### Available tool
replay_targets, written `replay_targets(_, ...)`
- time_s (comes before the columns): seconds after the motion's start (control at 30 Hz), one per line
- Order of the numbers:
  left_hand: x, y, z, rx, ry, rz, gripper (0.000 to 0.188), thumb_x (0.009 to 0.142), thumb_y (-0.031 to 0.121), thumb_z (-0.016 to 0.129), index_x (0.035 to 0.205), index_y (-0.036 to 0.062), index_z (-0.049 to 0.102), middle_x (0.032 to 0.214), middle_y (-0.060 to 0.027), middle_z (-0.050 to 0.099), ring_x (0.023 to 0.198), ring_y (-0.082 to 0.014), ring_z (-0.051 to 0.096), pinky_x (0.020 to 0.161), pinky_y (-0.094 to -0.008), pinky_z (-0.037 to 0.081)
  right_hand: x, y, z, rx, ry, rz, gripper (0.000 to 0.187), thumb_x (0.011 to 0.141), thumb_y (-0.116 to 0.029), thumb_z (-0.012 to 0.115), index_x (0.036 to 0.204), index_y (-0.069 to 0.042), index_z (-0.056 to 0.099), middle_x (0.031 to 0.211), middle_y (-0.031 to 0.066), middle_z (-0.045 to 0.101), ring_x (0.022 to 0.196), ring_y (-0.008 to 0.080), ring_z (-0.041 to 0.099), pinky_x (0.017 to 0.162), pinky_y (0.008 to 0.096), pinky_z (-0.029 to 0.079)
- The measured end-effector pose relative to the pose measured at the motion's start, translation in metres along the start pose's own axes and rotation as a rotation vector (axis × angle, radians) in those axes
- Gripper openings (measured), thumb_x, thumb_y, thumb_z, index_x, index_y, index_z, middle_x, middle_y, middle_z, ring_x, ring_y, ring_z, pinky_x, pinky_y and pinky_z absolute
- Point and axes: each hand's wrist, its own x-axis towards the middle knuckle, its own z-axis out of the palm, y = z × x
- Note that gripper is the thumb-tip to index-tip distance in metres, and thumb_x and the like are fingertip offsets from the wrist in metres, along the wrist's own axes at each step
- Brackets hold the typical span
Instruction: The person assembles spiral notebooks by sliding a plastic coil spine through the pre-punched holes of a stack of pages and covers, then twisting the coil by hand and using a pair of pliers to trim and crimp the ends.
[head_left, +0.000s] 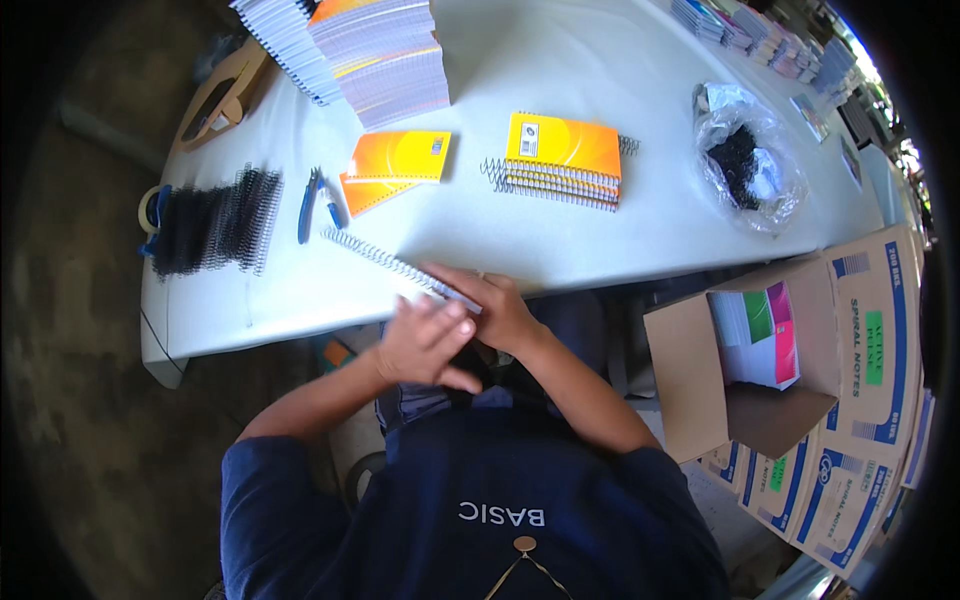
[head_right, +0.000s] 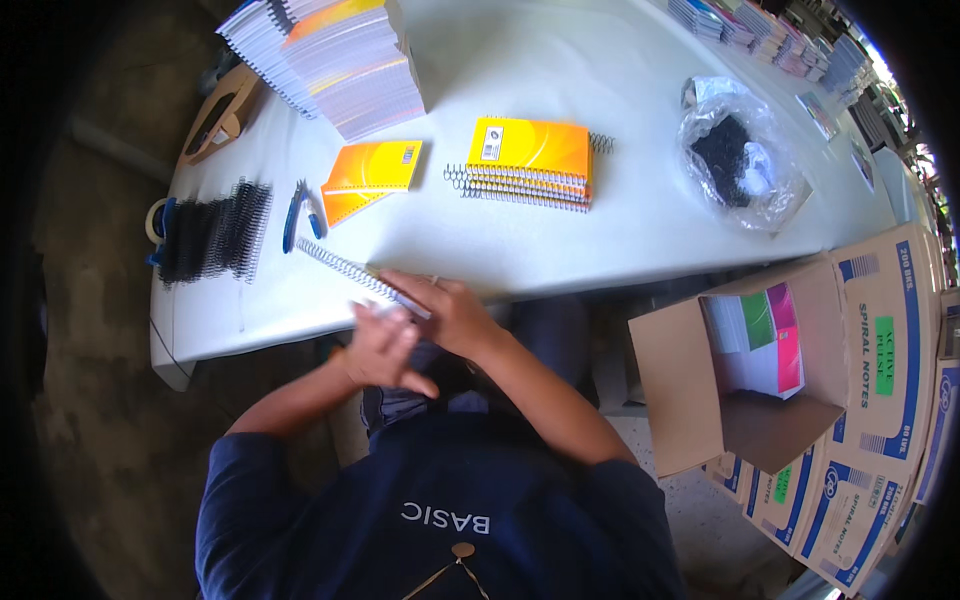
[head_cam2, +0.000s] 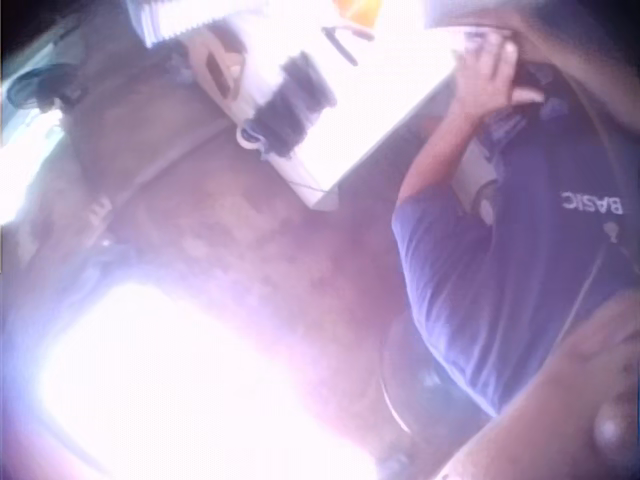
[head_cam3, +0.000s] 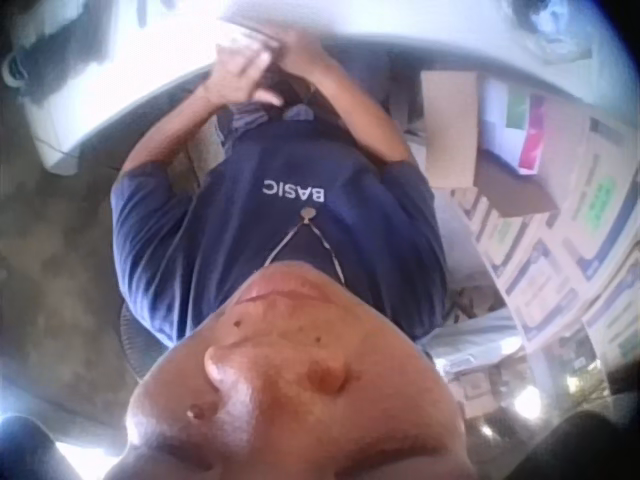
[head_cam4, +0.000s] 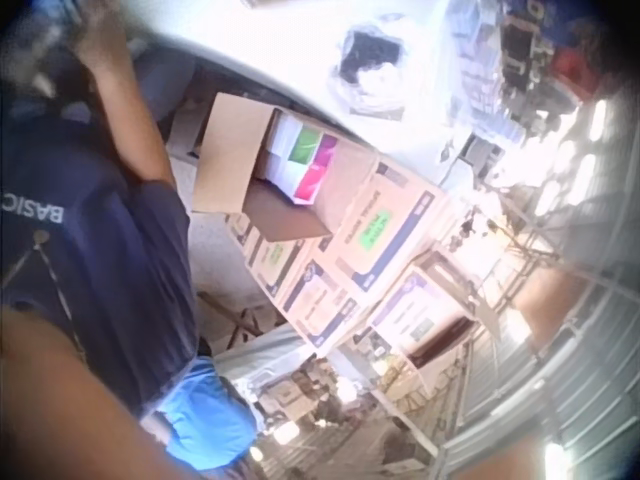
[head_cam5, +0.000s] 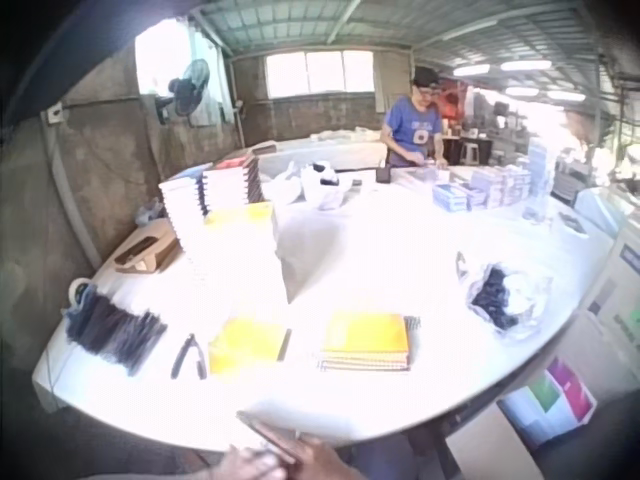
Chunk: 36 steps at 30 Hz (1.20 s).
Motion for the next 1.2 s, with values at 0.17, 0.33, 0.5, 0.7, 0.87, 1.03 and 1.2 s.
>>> replay_targets(0.17, 0.032, -0.028, 0.001, 0.132, 0.152, -0.400, 0.109, 0.076, 0.077, 0.033, 0.136, -0.0128, 0.016, 0.142, -0.0339, 0.007, 0.132, -0.0504, 0.011, 0.104, -0.0614, 0.009, -0.001, -0.007, 0.006, -0.041, -0.110, 0.078, 0.033, 0.081, -0.005, 0.059, 0.113, -0.006, 0.058, 0.098, 0.0190, 0.064, 0.086, 0.0348, 0.063, 0.073, 0.0396, 0.052)
replay_targets(0.33, 0.000, 0.003, 0.002, 0.129, 0.074, -0.159, 0.099, 0.079, 0.073, 0.034, 0.139, -0.0051, 0.021, 0.145, -0.0303, 0.005, 0.132, -0.0540, 0.002, 0.104, -0.0606, 0.007, 0.010, 0.000, -0.002, 0.148, -0.063, 0.123, 0.035, 0.077, -0.005, 0.063, 0.112, -0.004, 0.059, 0.099, 0.0168, 0.065, 0.087, 0.0299, 0.065, 0.074, 0.0341, 0.051)
replay_targets(0.5, 0.047, -0.021, -0.005, -0.022, -0.104, -0.388, 0.069, 0.085, 0.061, 0.038, 0.126, 0.0074, 0.047, 0.134, -0.0127, 0.039, 0.130, -0.0366, 0.027, 0.102, -0.0590, 0.014, 0.006, 0.006, -0.003, 0.280, -0.164, 0.309, 0.025, 0.071, -0.004, 0.061, 0.096, -0.001, 0.062, 0.086, 0.0198, 0.065, 0.076, 0.0318, 0.065, 0.065, 0.0332, 0.050)
replay_targets(0.7, 0.085, -0.039, -0.040, -0.299, -0.147, -0.353, 0.026, 0.076, 0.010, 0.065, 0.102, 0.0099, 0.059, 0.103, -0.0044, 0.058, 0.100, -0.0242, 0.054, 0.091, -0.0405, 0.033, 0.015, 0.010, 0.000, 0.298, 0.022, 0.344, 0.013, 0.077, -0.004, 0.061, 0.089, 0.002, 0.061, 0.079, 0.0185, 0.064, 0.073, 0.0267, 0.066, 0.062, 0.0325, 0.048)
replay_targets(0.87, 0.094, -0.053, -0.049, -0.425, -0.275, -0.370, 0.018, 0.078, 0.011, 0.063, 0.096, 0.0096, 0.060, 0.100, -0.0051, 0.058, 0.091, -0.0247, 0.054, 0.079, -0.0357, 0.037, 0.017, 0.005, -0.001, 0.266, 0.020, 0.356, 0.013, 0.081, -0.006, 0.063, 0.092, 0.001, 0.063, 0.080, 0.0159, 0.066, 0.075, 0.0230, 0.066, 0.066, 0.0303, 0.049)
replay_targets(1.03, 0.101, -0.059, -0.052, -0.375, -0.268, -0.306, 0.015, 0.077, 0.012, 0.065, 0.092, 0.0093, 0.062, 0.097, -0.0048, 0.059, 0.091, -0.0233, 0.055, 0.078, -0.0343, 0.037, 0.019, 0.000, 0.001, 0.364, 0.068, 0.413, 0.014, 0.080, -0.006, 0.063, 0.092, 0.002, 0.063, 0.080, 0.0163, 0.066, 0.075, 0.0230, 0.067, 0.065, 0.0307, 0.049)
replay_targets(1.2, 0.106, -0.048, -0.056, -0.312, -0.307, -0.295, 0.015, 0.075, 0.014, 0.067, 0.089, 0.0100, 0.065, 0.093, -0.0034, 0.062, 0.090, -0.0220, 0.056, 0.080, -0.0340, 0.037, 0.013, 0.011, 0.000, 0.183, -0.025, 0.396, 0.013, 0.080, -0.005, 0.062, 0.091, 0.001, 0.063, 0.079, 0.0174, 0.065, 0.075, 0.0233, 0.066, 0.066, 0.0318, 0.049)
